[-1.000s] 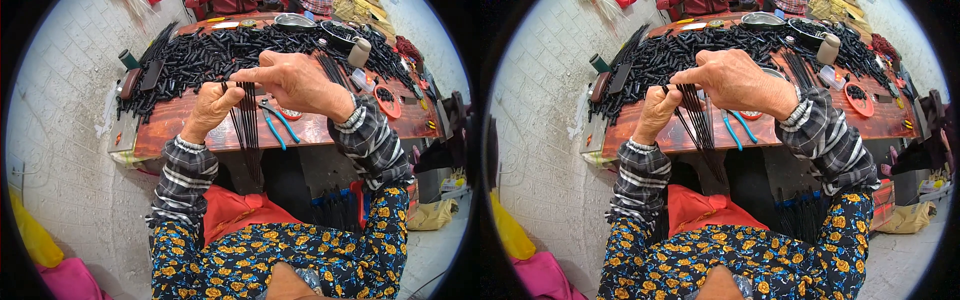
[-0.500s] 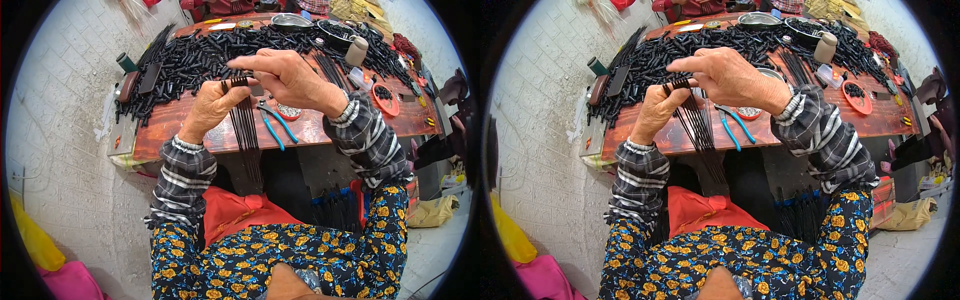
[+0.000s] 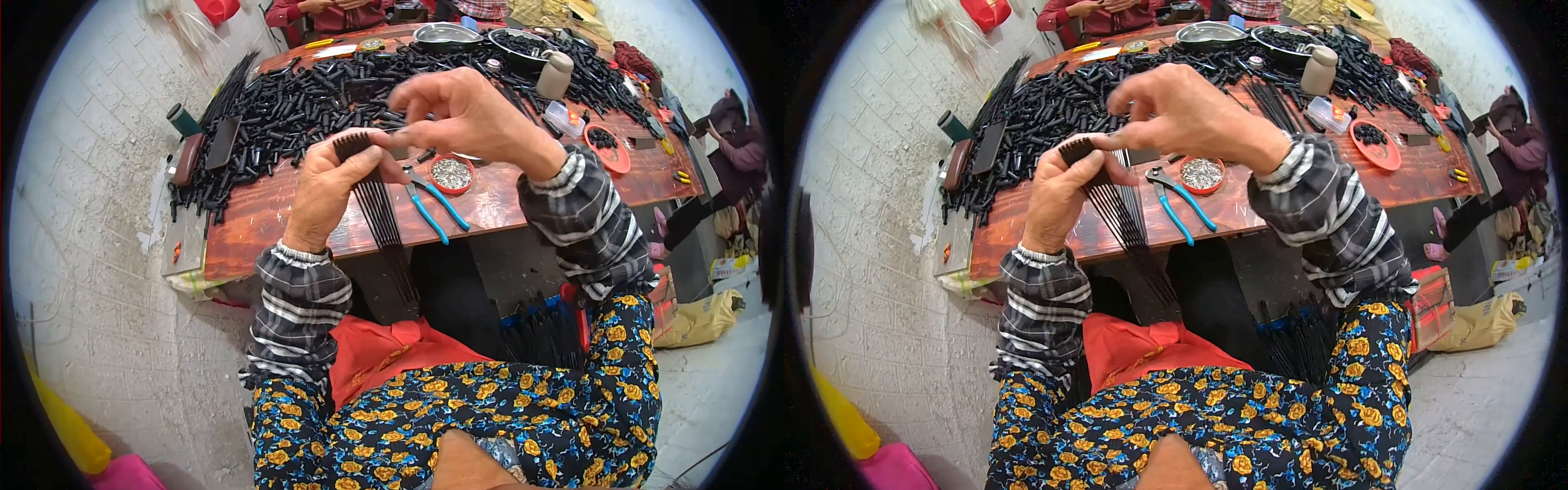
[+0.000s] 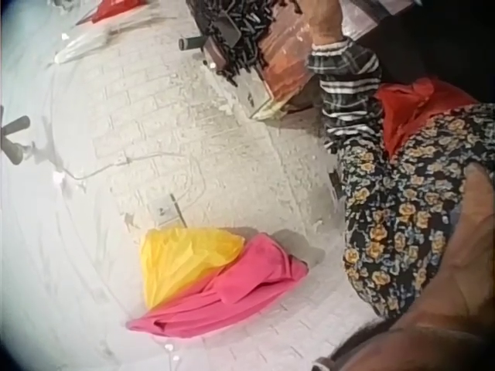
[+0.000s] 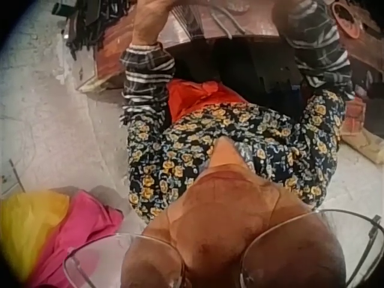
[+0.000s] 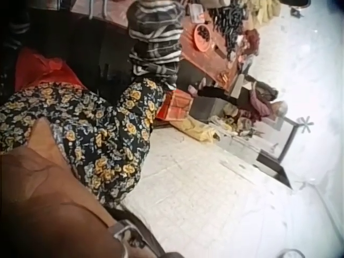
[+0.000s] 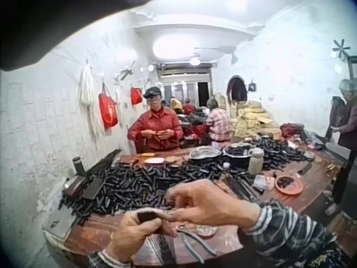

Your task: Assembling components and trimming bundles of black electronic cables at a factory workstation.

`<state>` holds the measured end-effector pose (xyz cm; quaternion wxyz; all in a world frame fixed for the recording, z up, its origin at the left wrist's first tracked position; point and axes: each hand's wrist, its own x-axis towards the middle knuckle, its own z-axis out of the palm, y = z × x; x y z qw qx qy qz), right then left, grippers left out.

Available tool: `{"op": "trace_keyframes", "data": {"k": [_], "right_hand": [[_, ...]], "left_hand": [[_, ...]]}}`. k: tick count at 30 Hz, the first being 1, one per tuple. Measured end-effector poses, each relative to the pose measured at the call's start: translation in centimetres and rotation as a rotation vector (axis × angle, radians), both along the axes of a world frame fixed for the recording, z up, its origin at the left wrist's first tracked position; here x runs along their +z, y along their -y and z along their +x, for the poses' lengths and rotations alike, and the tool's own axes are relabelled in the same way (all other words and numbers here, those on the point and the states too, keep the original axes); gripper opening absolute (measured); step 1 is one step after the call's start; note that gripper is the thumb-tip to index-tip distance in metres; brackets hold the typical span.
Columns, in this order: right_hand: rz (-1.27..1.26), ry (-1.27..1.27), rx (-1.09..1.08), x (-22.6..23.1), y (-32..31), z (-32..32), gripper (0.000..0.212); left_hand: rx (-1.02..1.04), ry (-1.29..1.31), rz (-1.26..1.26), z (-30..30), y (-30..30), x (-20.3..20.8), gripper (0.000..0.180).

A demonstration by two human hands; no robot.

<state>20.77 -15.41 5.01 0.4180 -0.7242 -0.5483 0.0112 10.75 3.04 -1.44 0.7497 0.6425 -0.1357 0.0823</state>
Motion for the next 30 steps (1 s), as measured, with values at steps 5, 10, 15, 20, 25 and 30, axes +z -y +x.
{"op": "trace_keyframes", "data": {"k": [5, 10, 15, 20, 25, 30], "right_hand": [[-0.551, -0.099, 0.044, -2.4, 3.6, 1.1, 0.043], [-0.486, -0.012, 0.253, -8.6, -2.2, -0.5, 0.066], [0.057, -0.029, 0.166, -14.4, -8.5, -1.2, 0.081], [0.060, -0.114, 0.286, -11.8, -5.5, -1.0, 0.090], [0.074, -0.112, 0.255, -11.4, -5.7, -1.7, 0.089], [0.188, -0.168, 0.465, -11.9, -7.1, -2.2, 0.102]], "left_hand": [[0.025, 0.030, -0.003, 1.2, 2.5, 0.9, 0.016], [0.101, 0.055, 0.080, -0.1, 0.9, 0.4, 0.018], [0.075, 0.078, -0.054, -0.4, 1.6, 0.6, 0.031], [-0.078, 0.123, -0.091, 0.1, 0.9, -0.2, 0.033], [-0.094, 0.124, -0.089, 0.4, -0.9, -0.9, 0.044], [-0.053, 0.118, -0.141, -1.3, -1.2, -1.3, 0.053]]}}
